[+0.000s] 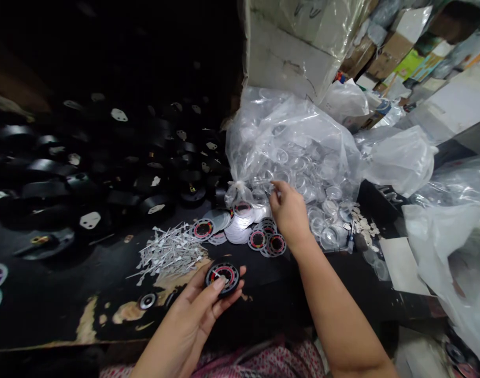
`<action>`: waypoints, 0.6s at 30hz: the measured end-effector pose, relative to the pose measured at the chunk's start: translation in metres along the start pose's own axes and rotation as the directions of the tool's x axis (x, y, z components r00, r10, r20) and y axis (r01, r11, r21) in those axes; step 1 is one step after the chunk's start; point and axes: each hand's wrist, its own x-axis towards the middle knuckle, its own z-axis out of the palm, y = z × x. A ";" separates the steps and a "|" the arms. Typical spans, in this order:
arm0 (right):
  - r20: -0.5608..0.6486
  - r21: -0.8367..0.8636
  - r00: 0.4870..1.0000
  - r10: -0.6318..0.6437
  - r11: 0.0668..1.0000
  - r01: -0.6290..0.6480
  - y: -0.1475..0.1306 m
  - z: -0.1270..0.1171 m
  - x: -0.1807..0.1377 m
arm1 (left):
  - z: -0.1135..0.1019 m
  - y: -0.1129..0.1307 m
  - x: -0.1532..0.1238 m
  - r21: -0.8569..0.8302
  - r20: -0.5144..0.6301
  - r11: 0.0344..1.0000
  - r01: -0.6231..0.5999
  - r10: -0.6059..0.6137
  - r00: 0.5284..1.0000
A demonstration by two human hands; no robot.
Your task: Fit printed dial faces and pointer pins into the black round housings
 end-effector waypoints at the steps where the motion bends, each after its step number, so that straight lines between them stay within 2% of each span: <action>1: -0.055 0.073 0.998 -0.001 0.997 0.005 0.002 -0.005 -0.008 | -0.001 0.000 0.000 -0.012 0.007 1.000 0.002 -0.002 1.000; 3: -0.093 0.303 0.996 0.010 0.953 0.019 0.000 -0.015 -0.029 | -0.003 0.001 0.001 -0.046 0.038 0.999 0.014 -0.012 0.999; 5: 0.034 0.542 0.999 -0.034 0.840 0.010 -0.009 -0.021 -0.054 | -0.003 0.001 0.002 -0.080 0.083 0.996 0.037 -0.031 0.996; 7: 0.186 0.650 0.968 -0.171 0.760 0.010 -0.025 -0.023 -0.079 | -0.001 0.002 0.003 -0.083 0.127 0.996 0.035 -0.024 0.992; 9: 0.199 0.638 0.942 -0.268 0.765 0.083 -0.039 -0.024 -0.098 | 0.000 0.001 0.004 -0.049 0.162 0.998 -0.034 0.041 0.986; 11: 0.167 0.565 0.939 -0.301 0.810 0.159 -0.048 -0.025 -0.107 | -0.002 -0.001 0.006 -0.012 0.186 0.994 -0.109 0.110 0.976; 16: 0.157 0.571 0.947 -0.280 0.808 0.144 -0.055 -0.030 -0.102 | -0.008 -0.003 0.000 0.224 0.233 0.927 -0.300 0.248 0.940; 18: 0.124 0.497 0.960 -0.250 0.854 0.158 -0.059 -0.029 -0.100 | -0.006 -0.003 -0.006 0.291 0.229 0.900 -0.325 0.264 0.937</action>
